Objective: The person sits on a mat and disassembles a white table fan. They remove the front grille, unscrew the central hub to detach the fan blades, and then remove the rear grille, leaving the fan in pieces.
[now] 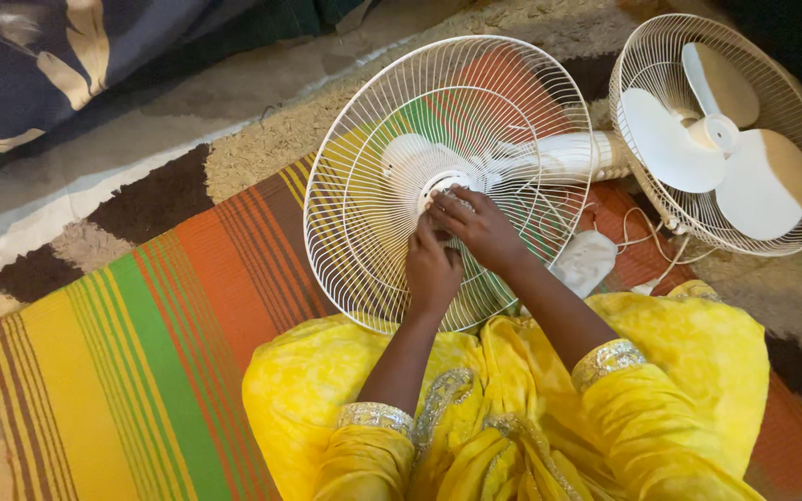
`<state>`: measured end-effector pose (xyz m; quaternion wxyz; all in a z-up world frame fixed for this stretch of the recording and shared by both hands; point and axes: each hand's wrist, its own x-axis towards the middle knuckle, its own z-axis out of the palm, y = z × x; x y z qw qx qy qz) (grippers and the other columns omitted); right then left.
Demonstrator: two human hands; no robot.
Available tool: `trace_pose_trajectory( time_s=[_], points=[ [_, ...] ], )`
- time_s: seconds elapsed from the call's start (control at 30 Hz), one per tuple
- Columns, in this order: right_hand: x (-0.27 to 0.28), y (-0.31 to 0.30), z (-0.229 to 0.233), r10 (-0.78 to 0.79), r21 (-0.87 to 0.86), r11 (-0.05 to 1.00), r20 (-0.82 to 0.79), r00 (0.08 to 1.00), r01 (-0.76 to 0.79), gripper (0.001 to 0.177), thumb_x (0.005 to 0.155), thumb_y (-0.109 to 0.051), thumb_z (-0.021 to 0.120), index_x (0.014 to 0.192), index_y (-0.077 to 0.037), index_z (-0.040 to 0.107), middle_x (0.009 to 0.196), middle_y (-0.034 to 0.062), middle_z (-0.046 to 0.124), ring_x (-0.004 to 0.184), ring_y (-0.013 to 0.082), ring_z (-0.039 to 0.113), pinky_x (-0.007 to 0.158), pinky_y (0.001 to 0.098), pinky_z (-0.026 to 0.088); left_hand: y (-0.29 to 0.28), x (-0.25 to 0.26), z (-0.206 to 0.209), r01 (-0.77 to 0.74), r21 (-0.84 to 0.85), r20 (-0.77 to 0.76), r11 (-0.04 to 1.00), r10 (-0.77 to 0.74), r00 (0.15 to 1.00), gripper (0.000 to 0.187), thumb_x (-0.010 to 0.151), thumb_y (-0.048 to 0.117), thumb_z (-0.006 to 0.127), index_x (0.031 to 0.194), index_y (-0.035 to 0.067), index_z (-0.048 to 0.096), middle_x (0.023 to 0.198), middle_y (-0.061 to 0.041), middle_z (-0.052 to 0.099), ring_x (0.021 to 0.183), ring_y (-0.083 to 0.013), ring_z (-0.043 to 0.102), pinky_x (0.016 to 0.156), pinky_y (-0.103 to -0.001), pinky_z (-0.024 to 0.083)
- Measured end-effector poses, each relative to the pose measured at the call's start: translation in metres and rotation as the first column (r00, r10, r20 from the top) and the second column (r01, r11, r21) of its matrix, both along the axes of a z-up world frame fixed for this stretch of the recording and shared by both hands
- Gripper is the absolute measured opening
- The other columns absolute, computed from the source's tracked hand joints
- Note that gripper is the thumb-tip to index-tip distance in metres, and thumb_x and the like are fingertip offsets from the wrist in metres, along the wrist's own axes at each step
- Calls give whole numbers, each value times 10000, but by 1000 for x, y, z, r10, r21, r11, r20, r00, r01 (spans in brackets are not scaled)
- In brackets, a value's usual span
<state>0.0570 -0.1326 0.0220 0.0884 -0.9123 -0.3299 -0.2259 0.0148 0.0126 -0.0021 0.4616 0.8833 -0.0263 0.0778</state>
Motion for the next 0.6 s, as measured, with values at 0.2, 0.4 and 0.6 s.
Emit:
trace_pose_trajectory(
  time_s=[0.2, 0.4, 0.6],
  points=[
    [-20, 10, -2, -114, 215, 966, -148, 982, 144, 585, 792, -61, 752, 1355, -184, 648, 1472, 22, 590, 1386, 283, 515, 1180, 433, 454, 7, 2, -1, -32, 24, 152, 999, 28, 988, 621, 818, 81, 665, 1393, -15, 453, 933, -106, 687, 1013, -321, 619, 847, -459, 526],
    [-46, 17, -8, -261, 173, 938, -218, 941, 300, 792, 672, -187, 865, 1411, -200, 581, 1508, 73, 484, 1352, 365, 447, 1036, 566, 392, 7, 0, 0, -17, 68, 140, 998, 7, 990, 611, 810, 69, 677, 1382, -11, 477, 872, -77, 684, 968, -315, 591, 830, -476, 509],
    [-51, 8, -7, -155, 369, 893, -282, 947, 256, 836, 632, -168, 886, 1401, -170, 560, 1490, 120, 480, 1322, 430, 440, 1092, 542, 420, 11, 3, 0, -1, -32, 252, 999, 9, 968, 587, 829, 1, 635, 1390, -17, 465, 966, -90, 674, 992, -297, 588, 890, -447, 517]
  ],
)
